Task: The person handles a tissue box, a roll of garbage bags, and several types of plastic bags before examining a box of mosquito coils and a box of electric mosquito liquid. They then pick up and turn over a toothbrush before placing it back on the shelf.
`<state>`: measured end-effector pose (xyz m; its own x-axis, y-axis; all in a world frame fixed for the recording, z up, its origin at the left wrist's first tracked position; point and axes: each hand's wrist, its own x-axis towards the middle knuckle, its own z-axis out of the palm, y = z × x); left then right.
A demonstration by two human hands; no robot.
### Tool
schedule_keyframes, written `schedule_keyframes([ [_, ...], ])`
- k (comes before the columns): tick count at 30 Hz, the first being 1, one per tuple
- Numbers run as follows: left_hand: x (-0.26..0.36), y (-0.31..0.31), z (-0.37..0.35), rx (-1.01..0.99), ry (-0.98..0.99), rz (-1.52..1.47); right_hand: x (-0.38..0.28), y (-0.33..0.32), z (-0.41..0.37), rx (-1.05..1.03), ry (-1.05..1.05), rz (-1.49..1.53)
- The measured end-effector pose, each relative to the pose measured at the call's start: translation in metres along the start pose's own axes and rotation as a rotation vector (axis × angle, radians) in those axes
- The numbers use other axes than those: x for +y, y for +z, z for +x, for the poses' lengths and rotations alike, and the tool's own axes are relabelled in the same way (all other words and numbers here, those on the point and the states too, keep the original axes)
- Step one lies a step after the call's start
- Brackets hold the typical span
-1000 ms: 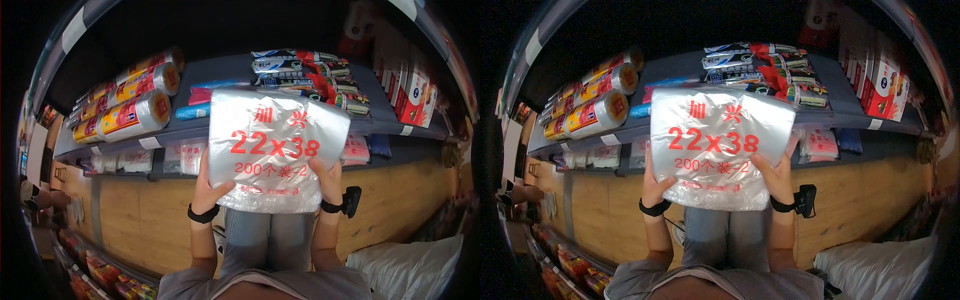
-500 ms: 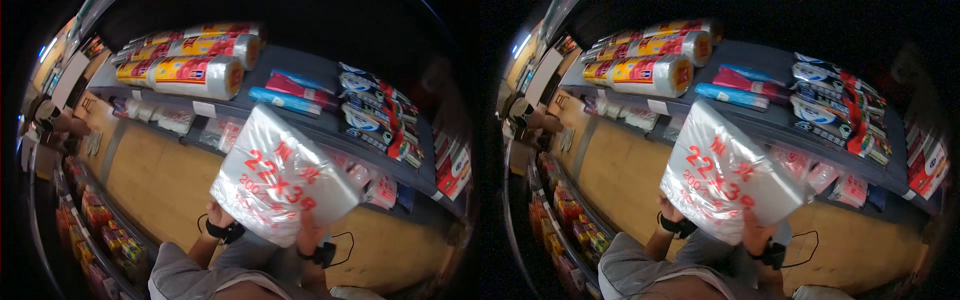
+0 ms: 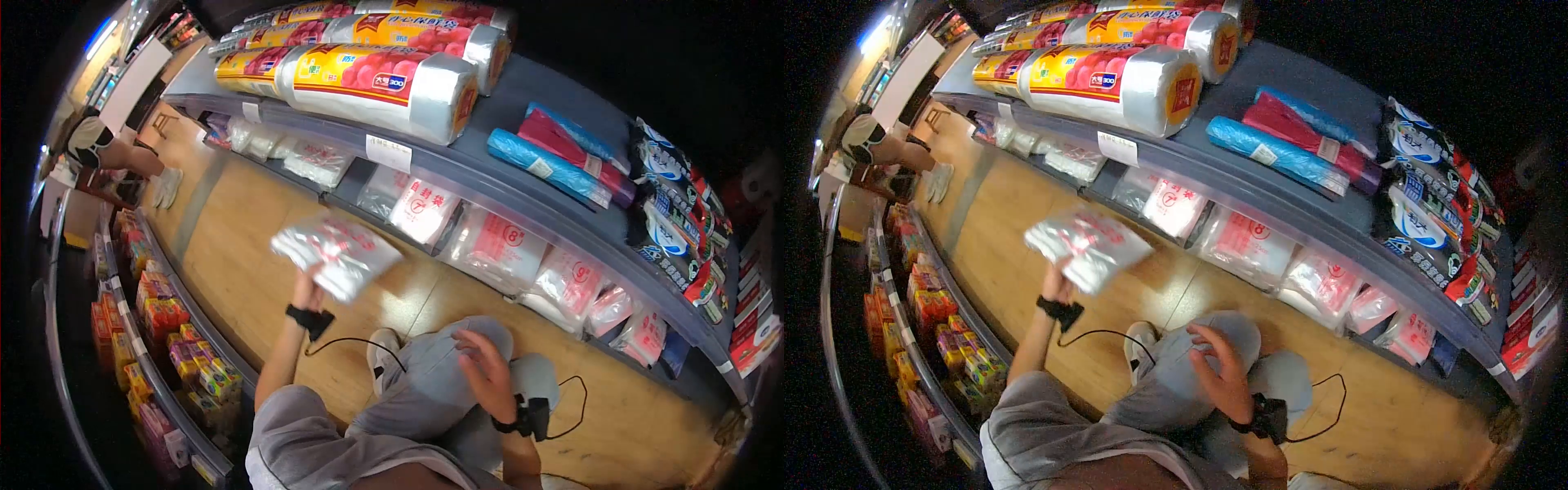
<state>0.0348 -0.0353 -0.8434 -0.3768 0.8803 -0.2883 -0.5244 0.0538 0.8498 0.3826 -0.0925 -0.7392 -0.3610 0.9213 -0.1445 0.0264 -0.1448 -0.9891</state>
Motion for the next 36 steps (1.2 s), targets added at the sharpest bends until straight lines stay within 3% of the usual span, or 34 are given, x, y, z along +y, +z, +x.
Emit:
schedule_keyframes([
  [4, 0.038, -0.03, 0.121, -0.105, 0.03, -0.101, 0.001, -0.007, -0.019, 0.06, 0.081, 0.002],
  [8, 0.065, -0.019, 0.232, -0.077, -0.022, -0.193, 0.001, 0.007, -0.022, 0.193, 0.238, 0.144],
  [10, 0.042, -0.032, 0.293, 0.202, -0.042, 0.132, 0.002, 0.014, -0.018, 0.19, 0.273, 0.132],
  [12, 0.004, -0.019, 0.29, 0.461, -0.001, 0.205, 0.008, 0.02, -0.017, 0.225, 0.255, 0.167],
  [14, -0.12, -0.21, 0.455, 0.147, 0.161, 0.558, 0.005, 0.024, -0.015, 0.234, 0.263, 0.174],
  [16, -0.043, -0.055, 0.303, 0.348, -0.015, -0.077, 0.002, 0.022, -0.015, 0.237, 0.278, 0.176],
  [18, -0.035, -0.045, 0.277, 0.316, 0.023, -0.021, 0.0, 0.021, -0.016, 0.247, 0.301, 0.13],
  [21, -0.006, -0.023, 0.231, 0.17, -0.095, 0.204, 0.006, 0.018, -0.017, 0.283, 0.303, 0.236],
  [24, -0.007, -0.019, 0.223, 0.029, -0.08, 0.309, 0.003, 0.017, -0.015, 0.269, 0.291, 0.134],
  [29, -0.034, 0.013, 0.254, -0.15, -0.131, -0.079, 0.0, 0.018, -0.017, 0.265, 0.287, 0.171],
  [36, -0.071, 0.046, 0.307, -0.081, -0.196, -0.265, 0.004, 0.023, -0.024, 0.384, 0.347, 0.227],
])
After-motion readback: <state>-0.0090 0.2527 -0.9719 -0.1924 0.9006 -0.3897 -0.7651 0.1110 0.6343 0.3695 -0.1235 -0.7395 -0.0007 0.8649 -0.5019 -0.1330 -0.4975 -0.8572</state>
